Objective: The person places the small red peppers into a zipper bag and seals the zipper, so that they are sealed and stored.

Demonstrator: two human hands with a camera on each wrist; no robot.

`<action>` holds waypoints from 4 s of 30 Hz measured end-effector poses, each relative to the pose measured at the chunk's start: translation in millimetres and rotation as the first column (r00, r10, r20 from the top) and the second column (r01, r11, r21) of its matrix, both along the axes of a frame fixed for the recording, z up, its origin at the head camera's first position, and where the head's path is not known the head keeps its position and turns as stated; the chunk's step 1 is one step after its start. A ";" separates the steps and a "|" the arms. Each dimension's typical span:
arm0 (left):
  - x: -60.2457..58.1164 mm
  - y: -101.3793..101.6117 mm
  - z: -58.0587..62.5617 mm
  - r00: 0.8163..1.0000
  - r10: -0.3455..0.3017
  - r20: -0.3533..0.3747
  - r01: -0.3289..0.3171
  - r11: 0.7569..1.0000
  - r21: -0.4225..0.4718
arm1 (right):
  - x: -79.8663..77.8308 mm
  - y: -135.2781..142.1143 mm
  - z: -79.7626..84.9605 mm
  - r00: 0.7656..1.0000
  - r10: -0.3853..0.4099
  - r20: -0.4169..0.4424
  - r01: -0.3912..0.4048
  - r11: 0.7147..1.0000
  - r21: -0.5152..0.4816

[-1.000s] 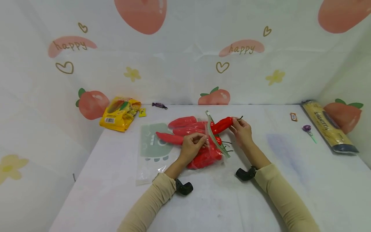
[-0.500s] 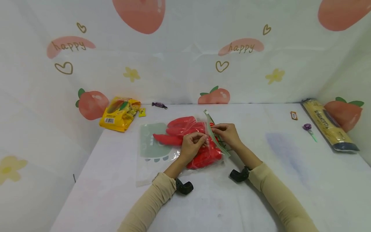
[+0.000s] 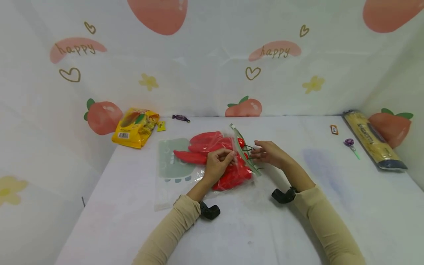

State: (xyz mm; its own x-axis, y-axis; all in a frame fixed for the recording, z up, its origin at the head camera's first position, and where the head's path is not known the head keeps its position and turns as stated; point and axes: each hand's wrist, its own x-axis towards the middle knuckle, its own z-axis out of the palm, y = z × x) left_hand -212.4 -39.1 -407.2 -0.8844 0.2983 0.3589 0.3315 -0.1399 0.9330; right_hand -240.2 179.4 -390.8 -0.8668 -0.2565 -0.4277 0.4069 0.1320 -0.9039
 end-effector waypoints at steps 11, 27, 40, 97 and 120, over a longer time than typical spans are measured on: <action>-13.3 6.4 -21.0 1.000 0.004 -0.004 -0.004 1.000 -0.021 | -4.1 -2.6 -8.2 0.999 -0.041 0.009 0.041 0.999 -0.035; -4.9 19.4 8.9 0.976 0.079 -0.203 -0.180 0.816 -0.550 | 7.5 -17.9 3.4 0.941 0.010 -0.337 0.054 0.982 0.179; -84.5 -19.7 101.8 0.988 0.008 -0.154 -0.053 0.955 -0.292 | 6.5 -8.4 138.7 0.485 0.533 -0.693 -0.129 0.827 0.547; -48.4 -43.9 163.6 0.896 0.278 -0.346 -0.200 0.949 0.245 | 45.5 54.0 221.9 0.423 0.237 -0.875 0.587 0.663 0.464; -46.5 -82.8 117.2 0.956 0.187 -0.226 -0.125 0.956 0.265 | 39.9 -26.2 234.1 0.245 0.345 -0.906 0.465 0.778 0.422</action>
State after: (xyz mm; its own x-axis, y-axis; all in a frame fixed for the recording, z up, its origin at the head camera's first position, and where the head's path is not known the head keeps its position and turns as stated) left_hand -258.9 -122.0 -289.9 -0.7873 0.0388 0.6154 0.5823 -0.2815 0.7627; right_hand -200.3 153.2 -156.8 -0.6955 -0.2744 0.6641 -0.6077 0.7177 -0.3399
